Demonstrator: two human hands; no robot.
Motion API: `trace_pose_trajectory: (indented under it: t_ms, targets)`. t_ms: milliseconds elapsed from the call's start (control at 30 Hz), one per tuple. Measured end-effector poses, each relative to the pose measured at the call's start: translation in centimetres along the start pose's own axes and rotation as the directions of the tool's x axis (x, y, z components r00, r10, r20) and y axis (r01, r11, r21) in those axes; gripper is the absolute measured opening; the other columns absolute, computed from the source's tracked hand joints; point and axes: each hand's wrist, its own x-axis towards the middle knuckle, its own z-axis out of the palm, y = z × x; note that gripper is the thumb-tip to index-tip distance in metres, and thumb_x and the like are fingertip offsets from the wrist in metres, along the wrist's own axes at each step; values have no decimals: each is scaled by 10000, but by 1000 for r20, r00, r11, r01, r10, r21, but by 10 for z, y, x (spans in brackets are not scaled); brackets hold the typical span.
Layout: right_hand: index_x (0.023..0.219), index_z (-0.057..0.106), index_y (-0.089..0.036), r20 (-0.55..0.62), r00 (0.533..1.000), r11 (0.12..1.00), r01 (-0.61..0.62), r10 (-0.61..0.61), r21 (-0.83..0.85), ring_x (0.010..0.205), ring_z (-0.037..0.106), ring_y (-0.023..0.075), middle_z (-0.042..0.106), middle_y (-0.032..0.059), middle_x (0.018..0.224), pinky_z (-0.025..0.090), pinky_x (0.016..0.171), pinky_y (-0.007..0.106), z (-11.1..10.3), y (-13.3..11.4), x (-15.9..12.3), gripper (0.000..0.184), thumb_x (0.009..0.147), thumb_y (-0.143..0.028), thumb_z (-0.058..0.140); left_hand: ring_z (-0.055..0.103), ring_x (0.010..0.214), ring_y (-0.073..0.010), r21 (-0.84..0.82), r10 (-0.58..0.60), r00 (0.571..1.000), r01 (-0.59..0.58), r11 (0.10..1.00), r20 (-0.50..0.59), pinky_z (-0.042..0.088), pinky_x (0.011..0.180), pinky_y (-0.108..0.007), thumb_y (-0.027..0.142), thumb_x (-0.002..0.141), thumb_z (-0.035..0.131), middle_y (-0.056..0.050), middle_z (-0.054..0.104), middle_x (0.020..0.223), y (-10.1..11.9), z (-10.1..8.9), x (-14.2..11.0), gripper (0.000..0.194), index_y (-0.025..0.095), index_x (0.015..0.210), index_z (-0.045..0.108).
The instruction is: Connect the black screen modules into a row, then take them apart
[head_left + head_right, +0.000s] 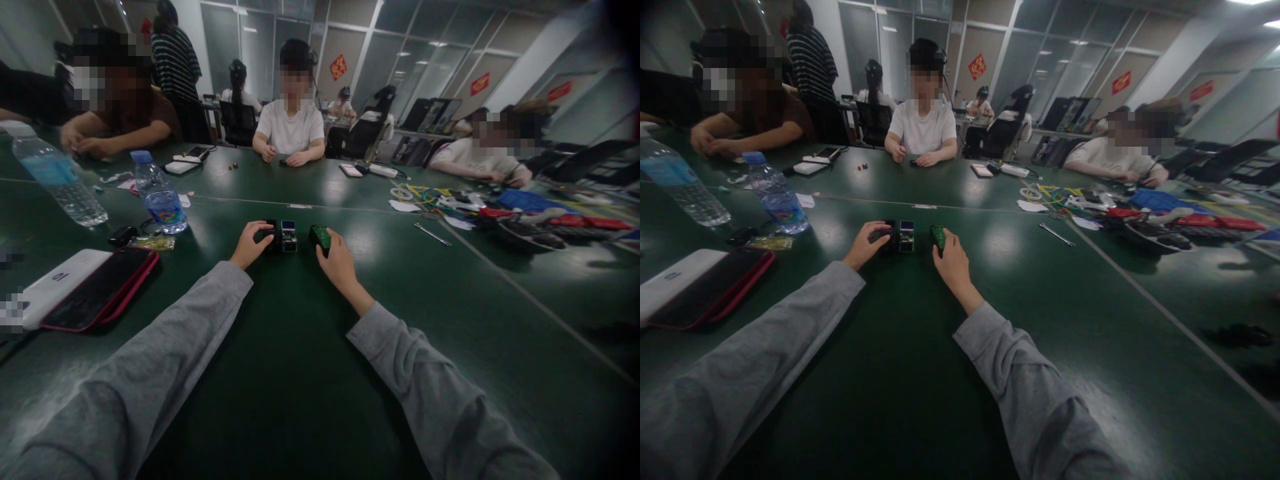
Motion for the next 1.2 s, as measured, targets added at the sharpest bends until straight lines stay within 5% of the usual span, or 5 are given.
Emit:
trace_pose_trajectory:
  t_ms: [233, 867, 1200]
  targets:
    - [1370, 421, -96, -64, 998, 999, -15, 18, 38, 1105, 583, 348, 519, 208, 1306, 523, 916, 527, 2, 4, 1, 495, 925, -309, 468, 519, 1239, -259, -1, 0, 1000, 0, 1000, 2, 457, 1028, -495, 243, 846, 645, -95, 562, 1271, 2, -1, 0, 243, 218, 1087, 665]
    - [1343, 434, -82, -12, 1000, 1000, 14, -14, -15, 1057, 580, 331, 505, 216, 1247, 548, 846, 484, 4, 2, 0, 495, 924, -344, 458, 512, 1243, -253, -18, 1, 1000, -1, 1000, 5, 439, 1042, -503, 265, 855, 637, -88, 547, 1284, -1, 0, 0, 250, 230, 1101, 664]
    - [1332, 445, -62, -67, 994, 984, 76, -88, -163, 1275, 400, 360, 419, 240, 1347, 389, 1039, 532, 3, -1, 0, 472, 910, -272, 474, 521, 1238, -259, -13, -8, 1000, 8, 1000, 6, 453, 1036, -492, 244, 845, 648, -91, 561, 1269, 4, 0, 1, 242, 220, 1085, 668]
